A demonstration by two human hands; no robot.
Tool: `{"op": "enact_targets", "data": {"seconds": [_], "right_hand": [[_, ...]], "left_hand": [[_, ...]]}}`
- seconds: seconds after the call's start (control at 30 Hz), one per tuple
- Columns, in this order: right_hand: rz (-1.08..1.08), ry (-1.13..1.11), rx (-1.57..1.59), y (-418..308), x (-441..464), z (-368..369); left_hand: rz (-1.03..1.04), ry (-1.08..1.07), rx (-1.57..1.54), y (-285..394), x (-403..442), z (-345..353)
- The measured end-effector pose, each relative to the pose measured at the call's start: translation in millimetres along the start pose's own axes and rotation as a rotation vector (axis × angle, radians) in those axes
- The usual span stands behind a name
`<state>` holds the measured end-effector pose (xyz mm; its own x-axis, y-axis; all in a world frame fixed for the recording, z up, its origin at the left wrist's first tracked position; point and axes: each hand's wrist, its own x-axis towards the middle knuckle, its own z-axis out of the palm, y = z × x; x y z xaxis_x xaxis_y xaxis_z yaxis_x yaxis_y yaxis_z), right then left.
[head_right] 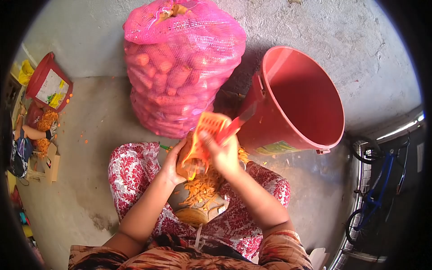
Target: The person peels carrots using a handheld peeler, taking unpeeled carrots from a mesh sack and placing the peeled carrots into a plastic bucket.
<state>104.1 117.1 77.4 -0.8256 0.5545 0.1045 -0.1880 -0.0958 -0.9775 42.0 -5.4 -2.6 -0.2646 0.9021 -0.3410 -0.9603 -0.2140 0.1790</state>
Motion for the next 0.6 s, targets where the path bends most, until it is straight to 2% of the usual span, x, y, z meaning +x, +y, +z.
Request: {"op": "enact_targets", "data": {"seconds": [0.13,0.23,0.27,0.33,0.43,0.47,0.6], "right_hand": [[-0.034,-0.131,0.059,9,-14,12],[-0.028,-0.15,0.017,10,-16,12],[-0.039,-0.152,-0.014,11,-17,11],[-0.02,-0.094,-0.033,13,-9,7],[-0.021,0.057,-0.044,18,18,-12],[-0.021,0.102,-0.09,28,31,-26],[-0.173,0.26,-0.078,40,48,-30]], "left_hand": [[0.082,0.129,-0.112,-3,-7,35],[0.08,0.132,-0.145,-2,-2,31],[0.065,0.114,-0.073,-3,0,25],[0.035,0.08,0.073,-5,0,12],[-0.145,-0.077,0.149,-7,-7,4],[-0.162,0.026,0.139,-10,-6,9],[-0.148,-0.021,0.044,-9,-4,10]]}}
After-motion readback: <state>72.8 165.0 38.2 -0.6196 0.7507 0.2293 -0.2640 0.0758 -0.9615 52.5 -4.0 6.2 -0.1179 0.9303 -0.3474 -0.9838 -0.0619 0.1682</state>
